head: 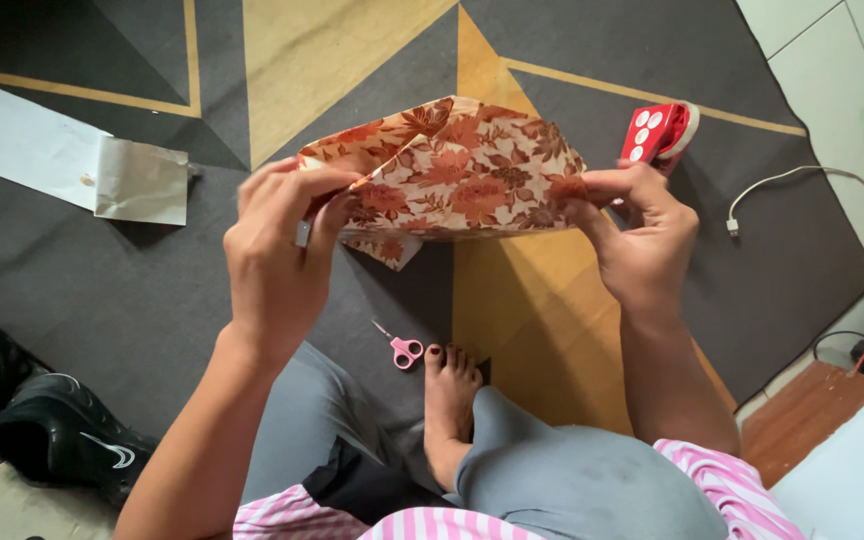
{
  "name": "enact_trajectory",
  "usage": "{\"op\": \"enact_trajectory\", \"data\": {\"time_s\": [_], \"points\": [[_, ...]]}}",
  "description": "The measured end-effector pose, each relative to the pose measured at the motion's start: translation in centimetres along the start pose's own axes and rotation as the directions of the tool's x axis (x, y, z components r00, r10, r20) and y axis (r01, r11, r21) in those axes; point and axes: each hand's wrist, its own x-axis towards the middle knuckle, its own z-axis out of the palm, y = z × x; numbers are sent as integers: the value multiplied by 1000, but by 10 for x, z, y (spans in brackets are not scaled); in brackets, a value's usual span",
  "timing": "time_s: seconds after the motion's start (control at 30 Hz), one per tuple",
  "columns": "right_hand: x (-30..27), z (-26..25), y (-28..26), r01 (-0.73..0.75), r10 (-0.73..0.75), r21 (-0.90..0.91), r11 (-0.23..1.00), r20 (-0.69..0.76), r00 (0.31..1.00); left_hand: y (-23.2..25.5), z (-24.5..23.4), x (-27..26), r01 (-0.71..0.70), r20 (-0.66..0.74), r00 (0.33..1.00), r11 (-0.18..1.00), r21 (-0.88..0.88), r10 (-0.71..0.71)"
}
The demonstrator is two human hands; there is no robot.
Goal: The person wraps a rectangular box with floral-patterned wrapping paper. They fold the paper around the box, smooth the edges, and secure the folds using a tape dispenser. The person adjusts the paper and box multiple times to ensure a neat wrap.
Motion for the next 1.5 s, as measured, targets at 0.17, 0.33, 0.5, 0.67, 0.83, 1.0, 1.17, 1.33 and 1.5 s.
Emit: {"op": "enact_trajectory", "data": {"time_s": [0.17, 0.33, 0.5, 0.67, 0.83, 1.0, 1.17, 1.33, 1.5], "points": [[0, -12, 16, 217, -214, -186, 958, 34, 976, -21, 0, -7, -54, -120, 991, 997, 48, 59], [5, -13, 40, 106, -130, 239, 965, 87, 988, -53, 2, -18, -62, -49, 997, 981, -185, 53], [4, -6, 48, 154, -208, 394, 906, 99, 973, -65, 12, -21, -47, -57, 998, 893, -448, 24], [0, -4, 51, 18, -112, 475, 880, 169, 979, -69, 14, -19, 82, 110, 994, 721, -688, -8], [5, -4, 50, -30, -44, 450, 893, 153, 987, -70, 14, -14, 231, 213, 972, 594, -770, -101], [4, -1, 39, -16, -48, 421, 907, 141, 989, -59, 11, -6, 239, 195, 971, 612, -754, -139], [17, 0, 13, -132, 28, 393, 910, 258, 966, -32, 7, 9, 274, 267, 950, 837, -474, -161], [31, 1, -11, -13, 14, -7, 1000, 376, 927, -17, 8, 29, 234, 296, 939, 956, -176, -176], [44, 7, -9, -61, 39, 40, 997, 420, 907, -20, 0, 45, 377, 451, 860, 894, -241, -241]]}}
